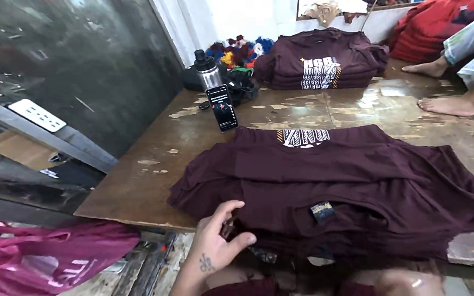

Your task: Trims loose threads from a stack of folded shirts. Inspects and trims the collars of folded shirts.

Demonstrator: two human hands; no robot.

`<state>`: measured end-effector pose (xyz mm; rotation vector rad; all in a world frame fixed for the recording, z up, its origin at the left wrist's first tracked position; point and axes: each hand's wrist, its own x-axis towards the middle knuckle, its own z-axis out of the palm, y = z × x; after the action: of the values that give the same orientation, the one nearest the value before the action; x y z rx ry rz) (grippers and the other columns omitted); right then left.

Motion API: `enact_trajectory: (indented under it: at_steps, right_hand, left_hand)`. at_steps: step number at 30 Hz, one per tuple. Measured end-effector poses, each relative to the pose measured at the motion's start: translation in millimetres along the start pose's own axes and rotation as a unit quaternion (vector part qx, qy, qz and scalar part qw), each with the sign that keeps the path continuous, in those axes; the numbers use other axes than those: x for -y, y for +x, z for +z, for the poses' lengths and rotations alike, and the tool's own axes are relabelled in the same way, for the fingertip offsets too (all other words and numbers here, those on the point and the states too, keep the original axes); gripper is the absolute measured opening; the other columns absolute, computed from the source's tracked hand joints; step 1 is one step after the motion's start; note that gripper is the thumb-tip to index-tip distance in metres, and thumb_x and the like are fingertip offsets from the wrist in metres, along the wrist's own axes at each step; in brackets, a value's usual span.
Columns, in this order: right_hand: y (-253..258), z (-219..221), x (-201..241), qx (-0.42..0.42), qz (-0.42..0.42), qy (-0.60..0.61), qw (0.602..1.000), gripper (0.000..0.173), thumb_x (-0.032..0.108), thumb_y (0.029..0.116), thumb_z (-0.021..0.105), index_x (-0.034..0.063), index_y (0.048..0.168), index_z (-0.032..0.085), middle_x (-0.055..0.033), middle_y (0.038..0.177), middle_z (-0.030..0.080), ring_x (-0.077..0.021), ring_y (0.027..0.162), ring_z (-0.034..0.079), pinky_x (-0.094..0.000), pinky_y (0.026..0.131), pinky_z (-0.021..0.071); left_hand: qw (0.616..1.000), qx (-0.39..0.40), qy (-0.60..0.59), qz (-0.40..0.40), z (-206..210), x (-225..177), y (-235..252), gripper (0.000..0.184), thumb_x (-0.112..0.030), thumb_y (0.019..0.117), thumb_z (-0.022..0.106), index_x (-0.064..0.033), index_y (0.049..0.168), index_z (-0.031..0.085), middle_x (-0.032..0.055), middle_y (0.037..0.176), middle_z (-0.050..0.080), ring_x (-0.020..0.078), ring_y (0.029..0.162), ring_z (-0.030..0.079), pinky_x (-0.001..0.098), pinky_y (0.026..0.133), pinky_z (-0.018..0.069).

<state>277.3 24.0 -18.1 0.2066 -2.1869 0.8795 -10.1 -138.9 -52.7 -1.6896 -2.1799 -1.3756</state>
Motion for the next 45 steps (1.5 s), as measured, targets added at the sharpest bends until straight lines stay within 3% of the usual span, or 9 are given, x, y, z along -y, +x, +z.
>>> enact_trajectory:
  at_steps: [5,10,17,23,27,31,36,41,45]
  right_hand:
    - [-49.7,-85.9,-96.0,0.028,0.127,-0.318,0.939,0.043,0.038,0.0976,0.055,0.0007,0.100,0.075,-0.0209,0.108,0.073,-0.0405,0.113,0.067,-0.0583,0.100,0.0487]
    - [-9.0,-124.4,-110.1,-0.014,0.078,-0.327,0.942,0.034,0.021,0.1000,0.045,0.0060,0.104,0.076,-0.0129,0.108,0.073,-0.0264,0.111,0.067,-0.0486,0.102,0.0487]
    - [22.7,-122.1,-246.8,0.007,0.433,-0.281,0.857,0.041,0.022,0.1058,0.053,0.0085,0.144,0.058,-0.0248,0.146,0.054,-0.0443,0.135,0.051,-0.0645,0.110,0.0378]
    - [0.8,-123.5,-230.2,-0.120,0.296,-0.311,0.895,0.044,0.027,0.0997,0.064,-0.0011,0.133,0.063,-0.0282,0.133,0.061,-0.0454,0.125,0.058,-0.0611,0.106,0.0443]
    - [-15.6,-45.5,-102.3,0.043,0.070,-0.344,0.935,0.043,0.049,0.1003,0.053,0.0147,0.113,0.077,-0.0152,0.123,0.072,-0.0384,0.118,0.067,-0.0633,0.096,0.0522]
    - [-59.0,-16.7,-31.4,0.148,0.052,-0.112,0.981,0.048,0.049,0.1058,0.047,0.0130,0.114,0.077,-0.0107,0.117,0.076,-0.0280,0.123,0.066,-0.0533,0.114,0.0406]
    - [-65.2,-59.7,-28.8,-0.078,0.061,-0.150,0.984,0.027,0.041,0.1050,0.056,0.0160,0.108,0.067,0.0014,0.101,0.070,-0.0025,0.102,0.067,-0.0179,0.088,0.0555]
    - [-75.4,-71.7,-48.2,-0.158,0.078,-0.229,0.957,0.023,0.037,0.1048,0.058,0.0171,0.112,0.067,0.0046,0.098,0.067,0.0035,0.094,0.064,-0.0111,0.081,0.0517]
    - [-65.7,-47.6,-48.5,-0.208,0.079,-0.235,0.946,0.018,0.031,0.1038,0.060,0.0183,0.115,0.066,0.0038,0.090,0.062,0.0019,0.080,0.060,-0.0109,0.071,0.0498]
  left_hand:
    - [0.992,-0.053,0.105,0.034,-2.1,-13.2,3.3,0.027,-0.009,0.0981,0.051,0.0026,0.104,0.074,0.0154,0.098,0.076,0.0147,0.088,0.074,0.0262,0.083,0.0575]
    - [0.978,-0.074,0.196,0.023,-5.8,-29.1,64.0,0.029,-0.007,0.0983,0.049,0.0010,0.113,0.073,0.0164,0.083,0.073,0.0276,0.062,0.068,0.0466,0.057,0.0557]
    - [0.916,0.075,0.290,-0.266,13.9,88.2,144.0,0.039,-0.025,0.1105,0.040,-0.0185,0.145,0.058,0.0196,0.138,0.062,0.0436,0.130,0.057,0.0684,0.103,0.0425]
    - [0.914,-0.081,0.296,-0.264,-1.4,117.2,126.1,0.035,-0.018,0.1085,0.043,-0.0017,0.132,0.063,0.0306,0.132,0.061,0.0514,0.129,0.053,0.0726,0.105,0.0349]
    - [0.959,-0.194,0.204,0.025,10.6,41.1,99.4,0.037,-0.014,0.1053,0.041,0.0084,0.120,0.066,0.0289,0.119,0.065,0.0377,0.110,0.064,0.0486,0.097,0.0509]
    - [0.991,0.045,0.096,0.080,56.6,-85.5,56.9,0.032,-0.013,0.1006,0.047,-0.0007,0.120,0.069,0.0135,0.106,0.074,0.0195,0.083,0.073,0.0366,0.066,0.0596]
    - [0.885,0.369,-0.272,0.081,125.4,-106.8,15.1,0.035,-0.014,0.1076,0.046,-0.0055,0.138,0.061,0.0162,0.130,0.065,0.0174,0.096,0.069,0.0339,0.083,0.0579]
    - [0.871,0.308,-0.383,0.027,131.1,-104.7,14.4,0.045,-0.025,0.1106,0.042,-0.0062,0.151,0.044,0.0096,0.108,0.067,0.0034,0.062,0.059,0.0223,0.060,0.0546]
    - [0.766,0.243,-0.583,-0.122,124.7,-111.7,13.2,0.062,-0.036,0.1068,0.049,-0.0417,0.161,0.021,-0.0070,0.110,0.072,-0.0015,0.062,0.064,0.0175,0.059,0.0572]
